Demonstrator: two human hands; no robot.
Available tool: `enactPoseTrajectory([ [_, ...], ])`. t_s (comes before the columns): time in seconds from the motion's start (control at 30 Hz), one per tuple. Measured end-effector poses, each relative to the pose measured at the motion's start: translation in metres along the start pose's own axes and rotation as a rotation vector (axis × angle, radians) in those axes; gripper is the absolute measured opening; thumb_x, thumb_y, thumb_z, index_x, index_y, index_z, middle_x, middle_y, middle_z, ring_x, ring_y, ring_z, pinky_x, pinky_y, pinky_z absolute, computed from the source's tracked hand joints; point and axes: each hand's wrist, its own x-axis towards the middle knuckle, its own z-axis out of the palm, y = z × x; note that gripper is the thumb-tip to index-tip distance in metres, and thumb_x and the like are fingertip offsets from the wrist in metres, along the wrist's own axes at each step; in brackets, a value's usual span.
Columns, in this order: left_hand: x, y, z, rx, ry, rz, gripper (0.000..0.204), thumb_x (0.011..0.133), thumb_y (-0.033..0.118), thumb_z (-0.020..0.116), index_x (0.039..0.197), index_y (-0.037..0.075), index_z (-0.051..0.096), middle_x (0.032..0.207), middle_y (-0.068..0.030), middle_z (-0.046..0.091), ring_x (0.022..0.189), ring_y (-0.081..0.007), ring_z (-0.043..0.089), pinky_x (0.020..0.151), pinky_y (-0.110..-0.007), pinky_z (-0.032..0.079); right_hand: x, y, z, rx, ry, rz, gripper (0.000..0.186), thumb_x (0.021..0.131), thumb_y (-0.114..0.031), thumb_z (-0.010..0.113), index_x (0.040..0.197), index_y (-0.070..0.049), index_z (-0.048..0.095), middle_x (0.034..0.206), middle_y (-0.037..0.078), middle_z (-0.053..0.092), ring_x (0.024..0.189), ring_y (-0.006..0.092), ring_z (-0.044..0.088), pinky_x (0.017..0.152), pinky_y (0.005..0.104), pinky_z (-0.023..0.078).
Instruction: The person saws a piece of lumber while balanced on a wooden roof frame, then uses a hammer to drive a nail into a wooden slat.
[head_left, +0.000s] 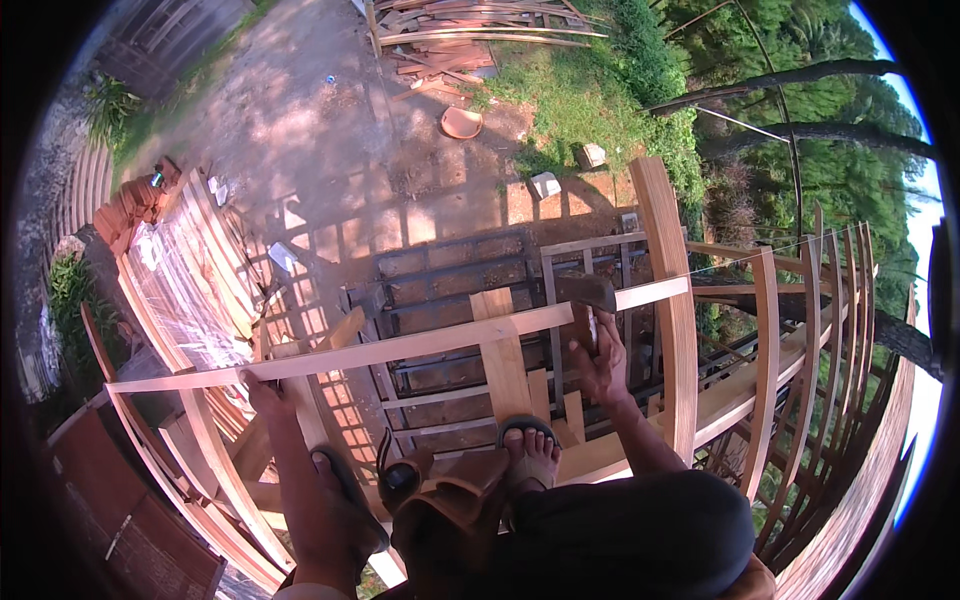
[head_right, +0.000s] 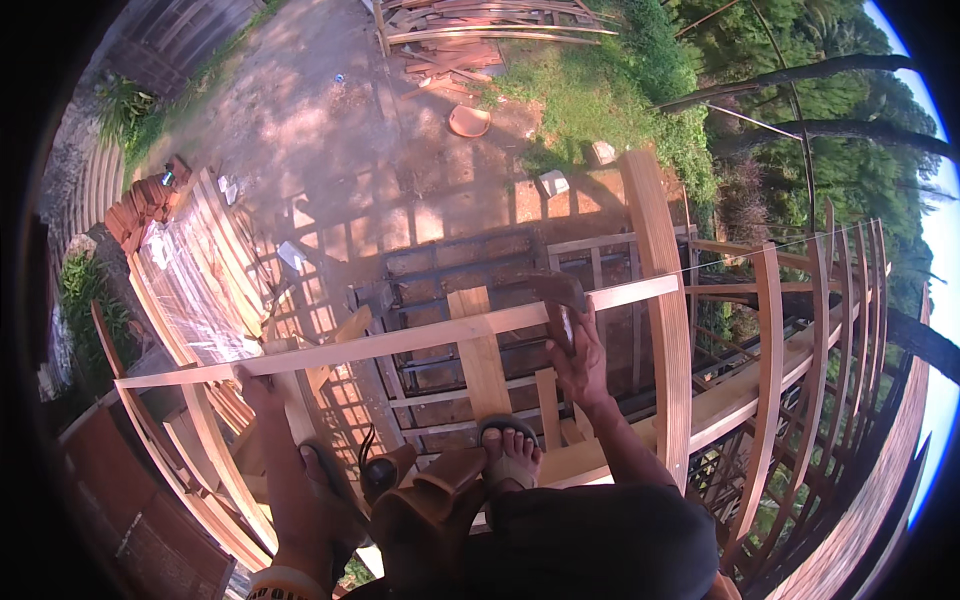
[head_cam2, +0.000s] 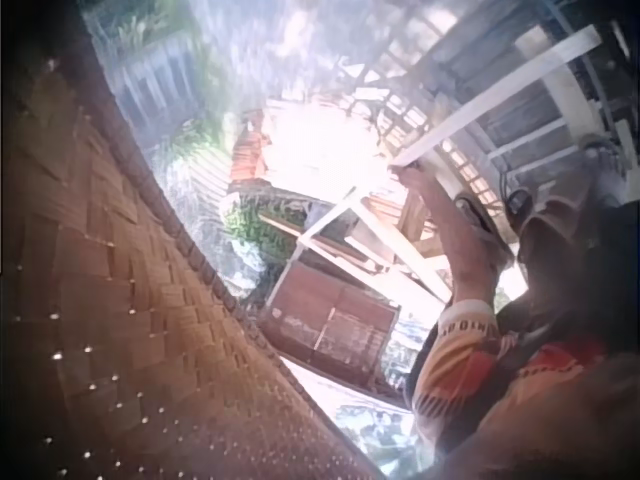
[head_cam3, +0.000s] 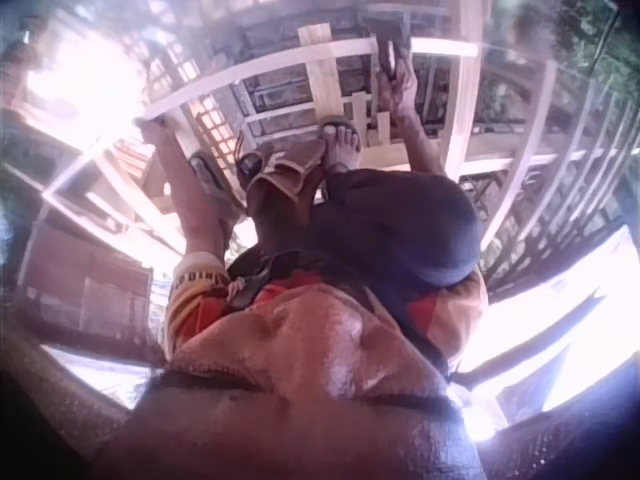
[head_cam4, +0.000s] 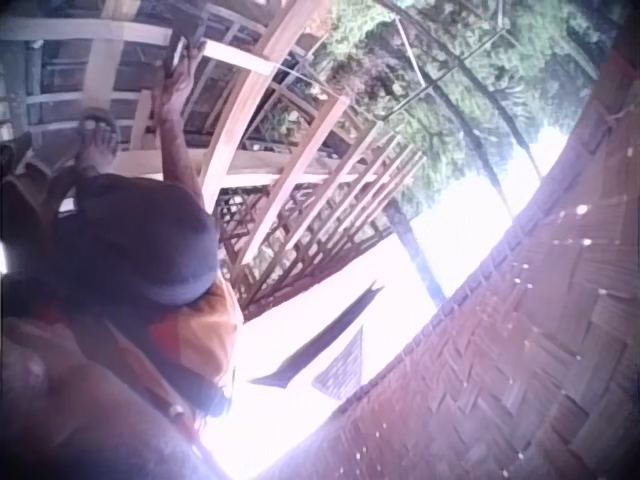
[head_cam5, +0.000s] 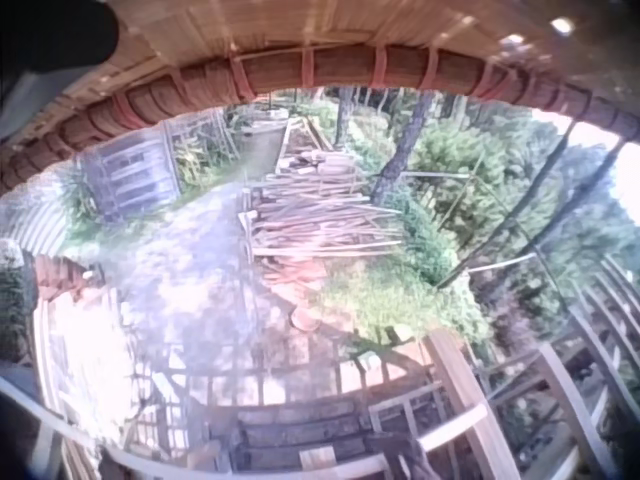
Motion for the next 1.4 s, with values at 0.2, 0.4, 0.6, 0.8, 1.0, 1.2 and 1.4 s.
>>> enactPoseTrajectory([
  [0.2,-0.011,-0.003,0.012,0.048,0.005,-0.022,0.056,0.109,0.046,0.037,0.143,0.003,0.043,0.125,-0.0101,0.062,0.112,-0.0242,0.062,0.098,-0.04,0.05,-0.003,0.012,-0.006,0.024,0.017,-0.04,0.057,0.092,-0.015,0.067,0.14,0.007,0.046,0.139,0.028,0.049,0.145,0.049,0.032,0.113,0.0485,0.037],
  [0.4,-0.023,0.002,0.007,-0.111,0.058,-0.029,0.047,0.107,0.05,0.042,0.116,0.006,0.056,0.089,-0.0026,0.06,0.085,-0.0166,0.061,0.079,-0.036,0.054,0.007,0.012,0.013,-0.015,0.062,-0.147,0.051,0.091,-0.015,0.067,0.135,0.005,0.051,0.141,0.025,0.051,0.127,0.0445,0.051,0.108,0.0443,0.04],
  [0.6,-0.03,0.009,0.041,-0.069,0.073,0.055,0.045,0.105,0.044,0.052,0.12,0.002,0.057,0.105,-0.0055,0.059,0.1,-0.0181,0.059,0.088,-0.037,0.052,-0.015,0.049,0.013,-0.248,0.148,-0.263,0.057,0.1,-0.02,0.061,0.149,-0.005,0.037,0.152,0.025,0.043,0.136,0.0475,0.045,0.111,0.052,0.039],
  [0.8,-0.035,0.004,0.035,-0.126,0.195,0.04,0.034,0.104,0.036,0.055,0.095,0.005,0.063,0.086,0.0002,0.055,0.081,-0.0109,0.053,0.074,-0.031,0.047,-0.014,0.025,0.019,-0.114,0.035,0.044,0.061,0.098,-0.023,0.049,0.154,-0.003,0.038,0.159,0.023,0.035,0.148,0.0391,0.032,0.12,0.0461,0.027],
  [1.0,-0.043,0.001,0.03,-0.025,0.162,0.059,0.038,0.103,0.043,0.057,0.094,0.006,0.063,0.085,0.0011,0.056,0.079,-0.01,0.05,0.073,-0.029,0.045,-0.012,0.036,0.013,-0.116,0.094,-0.045,0.061,0.1,-0.026,0.06,0.15,0.002,0.04,0.154,0.024,0.042,0.143,0.0409,0.04,0.117,0.0475,0.033],
  [1.2,-0.034,-0.007,0.033,-0.105,0.17,0.068,0.04,0.102,0.046,0.057,0.095,0.007,0.063,0.085,0.0017,0.056,0.08,-0.0096,0.05,0.074,-0.029,0.044,-0.013,0.046,0.013,-0.197,0.062,-0.084,0.068,0.102,-0.045,0.051,0.153,-0.002,0.039,0.158,0.022,0.038,0.146,0.0398,0.035,0.118,0.0469,0.03],
  [1.4,-0.029,-0.008,0.031,-0.134,0.173,0.053,0.041,0.102,0.048,0.057,0.096,0.007,0.064,0.085,0.0021,0.056,0.079,-0.0094,0.049,0.073,-0.029,0.043,-0.016,0.043,0.015,-0.2,0.043,-0.062,0.067,0.103,-0.048,0.047,0.155,-0.006,0.038,0.16,0.021,0.035,0.148,0.0405,0.032,0.12,0.0479,0.027],
])
